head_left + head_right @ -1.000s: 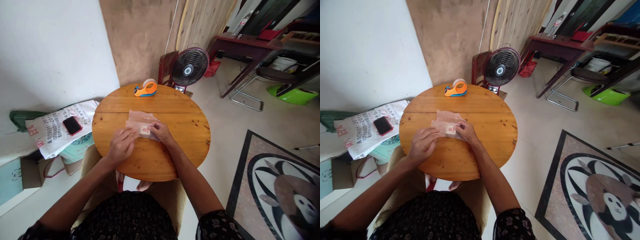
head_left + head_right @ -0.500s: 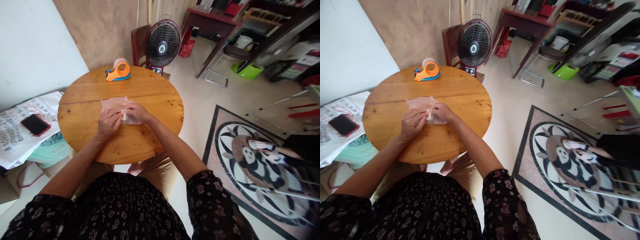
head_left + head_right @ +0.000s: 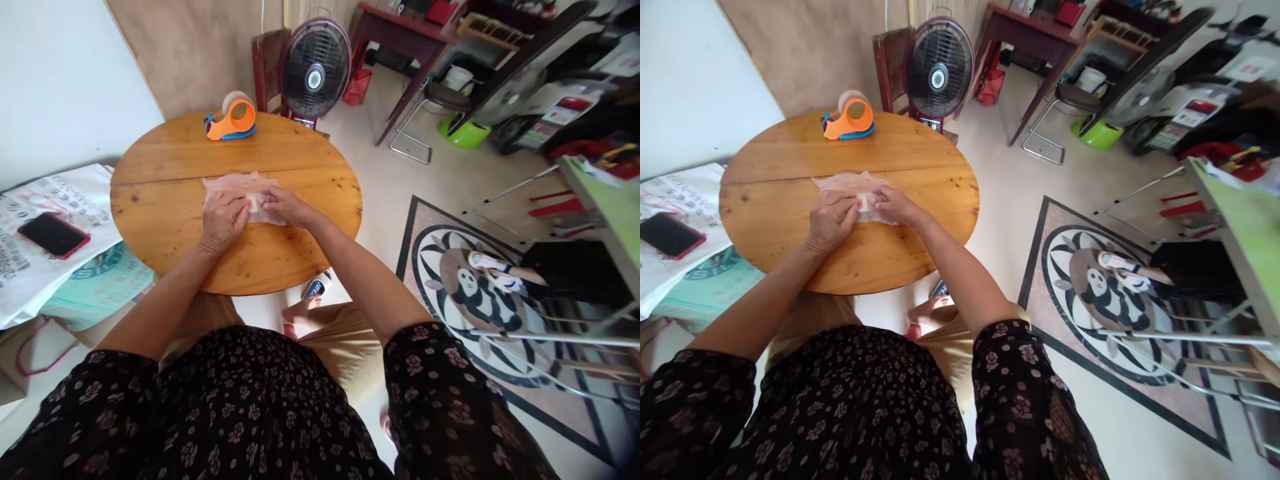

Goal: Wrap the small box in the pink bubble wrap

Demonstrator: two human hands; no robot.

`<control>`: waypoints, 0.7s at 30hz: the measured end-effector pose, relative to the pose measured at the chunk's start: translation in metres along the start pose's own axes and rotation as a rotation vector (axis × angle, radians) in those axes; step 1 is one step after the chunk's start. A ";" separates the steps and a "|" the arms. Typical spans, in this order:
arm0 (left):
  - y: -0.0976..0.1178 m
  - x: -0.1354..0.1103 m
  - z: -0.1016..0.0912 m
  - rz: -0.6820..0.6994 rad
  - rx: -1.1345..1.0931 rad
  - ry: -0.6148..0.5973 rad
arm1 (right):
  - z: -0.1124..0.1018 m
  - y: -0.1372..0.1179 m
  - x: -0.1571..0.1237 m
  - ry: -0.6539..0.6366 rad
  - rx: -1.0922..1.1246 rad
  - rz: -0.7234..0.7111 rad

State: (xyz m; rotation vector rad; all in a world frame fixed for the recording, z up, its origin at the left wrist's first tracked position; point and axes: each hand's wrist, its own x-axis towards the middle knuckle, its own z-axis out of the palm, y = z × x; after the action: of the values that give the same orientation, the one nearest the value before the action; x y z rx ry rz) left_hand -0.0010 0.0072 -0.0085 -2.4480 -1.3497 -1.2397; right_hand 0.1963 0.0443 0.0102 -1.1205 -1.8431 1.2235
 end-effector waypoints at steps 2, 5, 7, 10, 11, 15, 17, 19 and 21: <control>-0.001 0.000 0.001 0.009 0.002 0.013 | 0.001 0.001 0.001 0.004 0.002 0.015; -0.001 0.001 0.001 0.016 -0.003 0.030 | 0.003 0.002 0.000 0.010 0.001 0.028; -0.001 0.001 0.001 0.019 -0.007 0.031 | 0.004 0.002 -0.001 0.014 0.000 0.029; -0.002 0.002 0.002 0.025 -0.007 0.028 | 0.004 0.002 -0.001 0.022 -0.010 0.028; -0.002 0.002 0.002 0.024 -0.005 0.025 | 0.004 0.001 -0.001 0.024 -0.018 0.028; -0.002 0.003 0.003 0.019 -0.007 0.029 | 0.004 -0.001 0.000 0.041 -0.075 0.047; 0.000 0.003 0.001 0.022 -0.028 0.040 | 0.005 -0.005 -0.001 0.071 -0.116 0.073; 0.002 0.002 -0.002 0.024 -0.066 0.039 | 0.007 -0.011 -0.003 0.072 -0.162 0.106; 0.001 0.000 -0.003 0.022 -0.078 0.040 | 0.009 -0.017 -0.005 0.101 -0.213 0.128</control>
State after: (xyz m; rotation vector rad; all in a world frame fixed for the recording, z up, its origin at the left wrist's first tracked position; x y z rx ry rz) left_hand -0.0021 0.0049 -0.0063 -2.4684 -1.2848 -1.3535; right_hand 0.1855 0.0334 0.0232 -1.4098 -1.8815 1.0374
